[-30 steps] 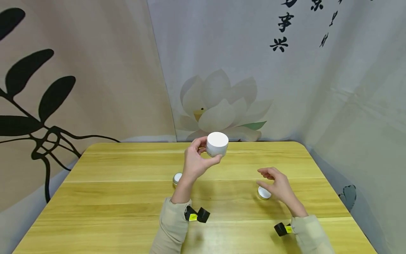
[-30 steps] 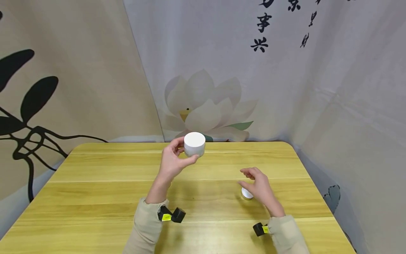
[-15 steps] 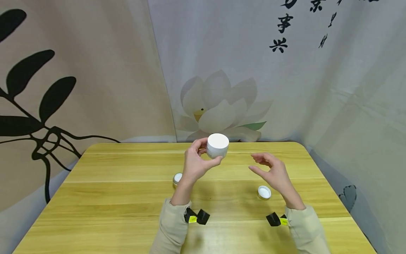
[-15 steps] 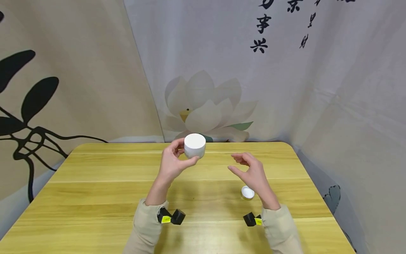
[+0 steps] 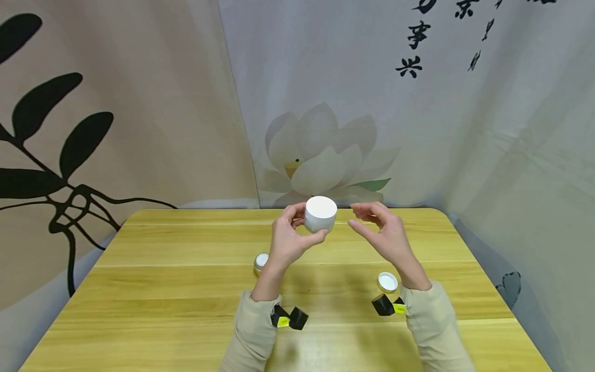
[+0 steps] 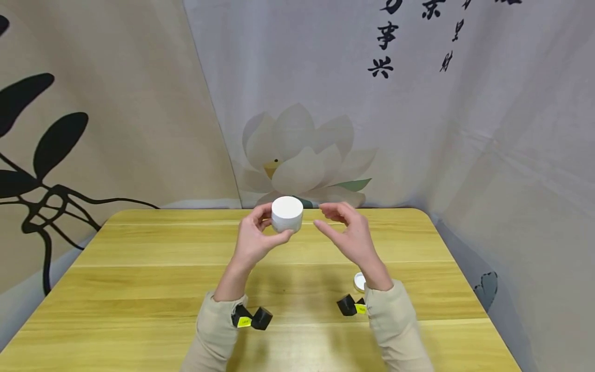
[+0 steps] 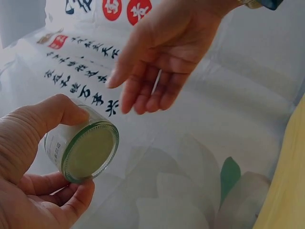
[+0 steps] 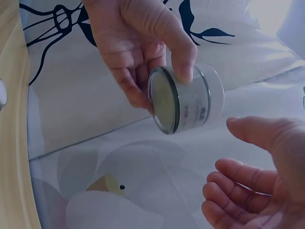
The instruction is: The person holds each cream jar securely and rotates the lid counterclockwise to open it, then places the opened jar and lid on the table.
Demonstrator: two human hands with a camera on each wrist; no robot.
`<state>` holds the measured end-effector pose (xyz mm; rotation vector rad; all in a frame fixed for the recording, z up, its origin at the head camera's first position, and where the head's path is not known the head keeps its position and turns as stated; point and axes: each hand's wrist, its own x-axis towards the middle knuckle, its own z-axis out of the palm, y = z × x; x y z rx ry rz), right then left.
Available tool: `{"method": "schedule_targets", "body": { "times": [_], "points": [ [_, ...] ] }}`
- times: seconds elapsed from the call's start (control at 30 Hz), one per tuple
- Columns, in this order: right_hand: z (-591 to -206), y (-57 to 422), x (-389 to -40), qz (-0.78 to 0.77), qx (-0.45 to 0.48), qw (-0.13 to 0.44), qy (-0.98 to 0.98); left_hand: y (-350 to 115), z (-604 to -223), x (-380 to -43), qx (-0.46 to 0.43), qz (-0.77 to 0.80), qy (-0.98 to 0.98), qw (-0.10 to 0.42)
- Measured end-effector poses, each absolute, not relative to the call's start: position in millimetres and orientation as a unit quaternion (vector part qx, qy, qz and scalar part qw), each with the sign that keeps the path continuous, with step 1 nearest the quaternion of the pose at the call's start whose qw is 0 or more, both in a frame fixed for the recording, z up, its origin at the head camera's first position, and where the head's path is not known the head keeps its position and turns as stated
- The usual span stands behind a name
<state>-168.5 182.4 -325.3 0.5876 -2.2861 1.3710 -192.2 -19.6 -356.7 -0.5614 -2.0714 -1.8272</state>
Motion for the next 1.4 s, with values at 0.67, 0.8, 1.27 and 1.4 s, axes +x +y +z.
{"method": "schedule_targets", "body": {
  "times": [0.67, 0.8, 1.27, 1.4],
  "points": [
    [-321, 162, -188, 0.507, 0.225, 0.171, -0.814, -20, -357, -192, -0.204, -0.658, -0.709, 0.15],
    [-321, 156, -189, 0.505, 0.222, 0.159, -0.819, -20, -357, -192, -0.199, -0.663, -0.707, 0.142],
    [-322, 142, -191, 0.496, 0.215, 0.158, -0.826, -20, -358, -192, -0.198, -0.672, -0.7, 0.137],
    [-324, 141, -192, 0.499, 0.222, 0.164, -0.822, -21, -359, -192, -0.197, -0.673, -0.701, 0.13]
  ]
}}
